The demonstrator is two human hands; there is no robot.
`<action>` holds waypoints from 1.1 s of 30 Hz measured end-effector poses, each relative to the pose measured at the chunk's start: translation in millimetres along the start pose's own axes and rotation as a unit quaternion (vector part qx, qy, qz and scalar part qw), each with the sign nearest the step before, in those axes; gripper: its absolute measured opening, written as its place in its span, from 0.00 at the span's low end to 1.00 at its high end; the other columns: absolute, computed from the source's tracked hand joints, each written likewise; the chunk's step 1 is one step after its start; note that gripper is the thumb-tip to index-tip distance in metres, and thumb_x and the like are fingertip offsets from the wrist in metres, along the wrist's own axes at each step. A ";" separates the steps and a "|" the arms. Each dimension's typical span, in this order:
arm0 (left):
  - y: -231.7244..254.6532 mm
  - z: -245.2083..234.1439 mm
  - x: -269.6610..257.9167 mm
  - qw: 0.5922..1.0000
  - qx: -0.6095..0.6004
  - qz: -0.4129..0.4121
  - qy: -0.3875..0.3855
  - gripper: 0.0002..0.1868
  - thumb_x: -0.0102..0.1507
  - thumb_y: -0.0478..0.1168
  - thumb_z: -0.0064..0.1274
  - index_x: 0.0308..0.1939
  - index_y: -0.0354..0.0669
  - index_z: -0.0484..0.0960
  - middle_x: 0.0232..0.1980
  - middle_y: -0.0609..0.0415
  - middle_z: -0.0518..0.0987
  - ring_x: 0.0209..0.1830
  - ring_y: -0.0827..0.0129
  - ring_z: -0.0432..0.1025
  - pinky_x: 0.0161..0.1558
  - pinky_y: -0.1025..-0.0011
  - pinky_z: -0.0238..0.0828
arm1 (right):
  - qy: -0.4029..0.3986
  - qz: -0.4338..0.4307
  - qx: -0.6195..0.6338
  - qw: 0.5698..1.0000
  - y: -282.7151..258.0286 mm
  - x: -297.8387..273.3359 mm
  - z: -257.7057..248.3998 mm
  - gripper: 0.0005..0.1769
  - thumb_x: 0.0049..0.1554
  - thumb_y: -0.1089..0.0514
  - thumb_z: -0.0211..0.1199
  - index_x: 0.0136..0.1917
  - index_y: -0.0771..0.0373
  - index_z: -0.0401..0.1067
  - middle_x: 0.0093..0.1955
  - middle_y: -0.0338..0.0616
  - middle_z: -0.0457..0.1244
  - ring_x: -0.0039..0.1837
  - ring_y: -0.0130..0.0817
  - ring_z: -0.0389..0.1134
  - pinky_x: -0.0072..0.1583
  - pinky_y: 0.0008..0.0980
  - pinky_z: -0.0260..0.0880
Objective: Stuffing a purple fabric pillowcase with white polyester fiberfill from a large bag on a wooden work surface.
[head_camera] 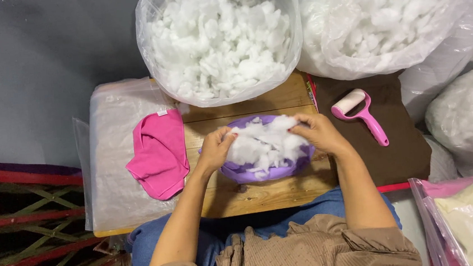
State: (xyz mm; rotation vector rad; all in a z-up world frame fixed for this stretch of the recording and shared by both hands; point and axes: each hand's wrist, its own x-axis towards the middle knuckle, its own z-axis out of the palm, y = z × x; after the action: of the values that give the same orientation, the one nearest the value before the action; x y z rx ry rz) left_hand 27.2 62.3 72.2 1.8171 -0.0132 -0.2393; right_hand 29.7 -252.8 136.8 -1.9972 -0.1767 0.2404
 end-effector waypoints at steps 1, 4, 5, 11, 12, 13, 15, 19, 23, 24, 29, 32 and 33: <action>-2.0 -4.3 1.0 1.000 -0.001 0.000 0.002 0.08 0.66 0.40 0.52 0.42 0.46 0.87 0.34 0.51 0.84 0.35 0.67 0.77 0.40 0.68 0.75 | -0.002 -0.001 -0.001 1.000 5.1 -1.3 -7.0 0.07 0.55 0.63 0.68 0.48 0.59 0.80 0.43 0.44 0.72 0.48 0.31 0.69 0.54 0.38 0.70; -2.3 -11.3 -0.9 0.996 0.071 0.010 0.055 0.09 0.67 0.43 0.52 0.45 0.47 0.86 0.39 0.44 0.84 0.43 0.55 0.79 0.47 0.59 0.75 | 0.033 0.031 0.138 0.989 23.4 -4.3 -22.9 0.12 0.53 0.63 0.72 0.52 0.59 0.80 0.46 0.38 0.71 0.47 0.27 0.71 0.53 0.32 0.73; 1.9 -10.4 -3.0 0.993 0.097 0.031 0.057 0.09 0.67 0.43 0.52 0.45 0.49 0.86 0.41 0.47 0.83 0.46 0.55 0.78 0.50 0.59 0.74 | 0.024 0.053 0.152 0.987 31.1 -3.5 -25.0 0.15 0.52 0.63 0.72 0.53 0.61 0.79 0.48 0.41 0.72 0.47 0.30 0.72 0.53 0.35 0.74; 0.9 32.2 -19.6 0.931 0.337 0.141 -0.001 0.20 0.64 0.35 0.51 0.61 0.46 0.80 0.63 0.41 0.74 0.67 0.43 0.66 0.66 0.46 0.62 | -0.036 0.059 -0.258 0.964 -8.5 1.8 25.2 0.38 0.55 0.49 0.68 0.74 0.64 0.62 0.61 0.65 0.66 0.66 0.62 0.67 0.65 0.58 0.64; 3.0 38.9 -26.6 0.896 0.418 0.149 0.003 0.27 0.63 0.33 0.51 0.67 0.44 0.75 0.71 0.38 0.68 0.75 0.41 0.59 0.71 0.42 0.55 | -0.017 0.024 -0.378 0.925 5.3 6.2 40.1 0.42 0.55 0.48 0.67 0.79 0.54 0.56 0.67 0.59 0.64 0.71 0.58 0.64 0.70 0.56 0.62; 14.8 41.0 -32.0 0.896 0.418 0.150 0.003 0.27 0.63 0.33 0.51 0.67 0.44 0.75 0.71 0.38 0.68 0.75 0.41 0.59 0.71 0.42 0.55 | -0.016 0.024 -0.378 0.925 1.3 4.8 47.2 0.42 0.55 0.48 0.67 0.79 0.54 0.56 0.67 0.59 0.64 0.71 0.58 0.64 0.70 0.56 0.62; 38.8 43.0 -42.7 0.909 0.365 0.199 0.030 0.31 0.62 0.37 0.47 0.71 0.37 0.69 0.72 0.32 0.64 0.76 0.36 0.55 0.71 0.38 0.51 | 0.010 -0.066 -0.353 0.933 -7.8 2.9 63.0 0.33 0.58 0.55 0.63 0.75 0.59 0.62 0.69 0.57 0.61 0.71 0.59 0.62 0.70 0.53 0.61; 18.5 56.5 -41.8 0.870 0.442 0.216 -0.034 0.39 0.64 0.57 0.51 0.74 0.39 0.64 0.75 0.37 0.62 0.79 0.40 0.50 0.73 0.40 0.47 | -0.004 -0.108 -0.425 0.899 30.5 11.9 98.7 0.31 0.61 0.51 0.58 0.76 0.58 0.62 0.71 0.57 0.59 0.74 0.57 0.59 0.69 0.52 0.63; 17.7 52.6 -36.7 0.825 0.532 0.056 -0.184 0.43 0.68 0.66 0.38 0.77 0.39 0.59 0.82 0.41 0.52 0.84 0.46 0.39 0.78 0.43 0.33 | -0.120 -0.093 -0.461 0.874 51.3 22.2 107.4 0.29 0.62 0.51 0.54 0.76 0.54 0.60 0.73 0.54 0.60 0.76 0.58 0.56 0.71 0.53 0.59; 25.6 49.2 -33.6 0.834 0.517 0.051 -0.187 0.42 0.69 0.66 0.37 0.77 0.39 0.59 0.82 0.41 0.52 0.84 0.46 0.39 0.78 0.43 0.34 | -0.130 -0.088 -0.430 0.889 47.6 27.1 101.7 0.28 0.62 0.52 0.54 0.75 0.56 0.62 0.74 0.53 0.60 0.76 0.58 0.56 0.72 0.53 0.58; 32.2 34.9 -35.2 0.882 0.429 0.124 -0.152 0.35 0.63 0.56 0.49 0.72 0.49 0.68 0.78 0.43 0.57 0.81 0.40 0.45 0.75 0.37 0.42 | -0.140 -0.063 -0.336 0.929 -37.2 -4.4 33.2 0.25 0.57 0.59 0.61 0.68 0.57 0.70 0.73 0.61 0.59 0.74 0.65 0.58 0.72 0.57 0.58; 24.4 46.6 -38.9 0.854 0.454 0.173 -0.186 0.35 0.55 0.42 0.62 0.67 0.60 0.73 0.79 0.45 0.55 0.82 0.38 0.43 0.74 0.37 0.44 | -0.182 -0.010 -0.365 0.913 -39.6 -14.4 25.4 0.30 0.51 0.63 0.68 0.67 0.49 0.71 0.77 0.59 0.53 0.75 0.66 0.57 0.71 0.59 0.61; 19.7 54.2 -40.9 0.823 0.492 0.177 -0.220 0.37 0.52 0.37 0.66 0.65 0.66 0.76 0.81 0.46 0.51 0.83 0.39 0.40 0.76 0.38 0.42 | -0.205 0.024 -0.391 0.897 -35.4 -17.7 27.7 0.35 0.50 0.64 0.71 0.68 0.44 0.69 0.80 0.57 0.48 0.76 0.64 0.55 0.71 0.58 0.62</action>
State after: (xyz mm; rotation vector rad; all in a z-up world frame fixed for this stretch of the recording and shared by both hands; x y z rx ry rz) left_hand -19.8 10.9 84.6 2.6820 -0.9544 -0.4285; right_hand 5.1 -217.6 159.0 -2.7277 -0.5665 0.7139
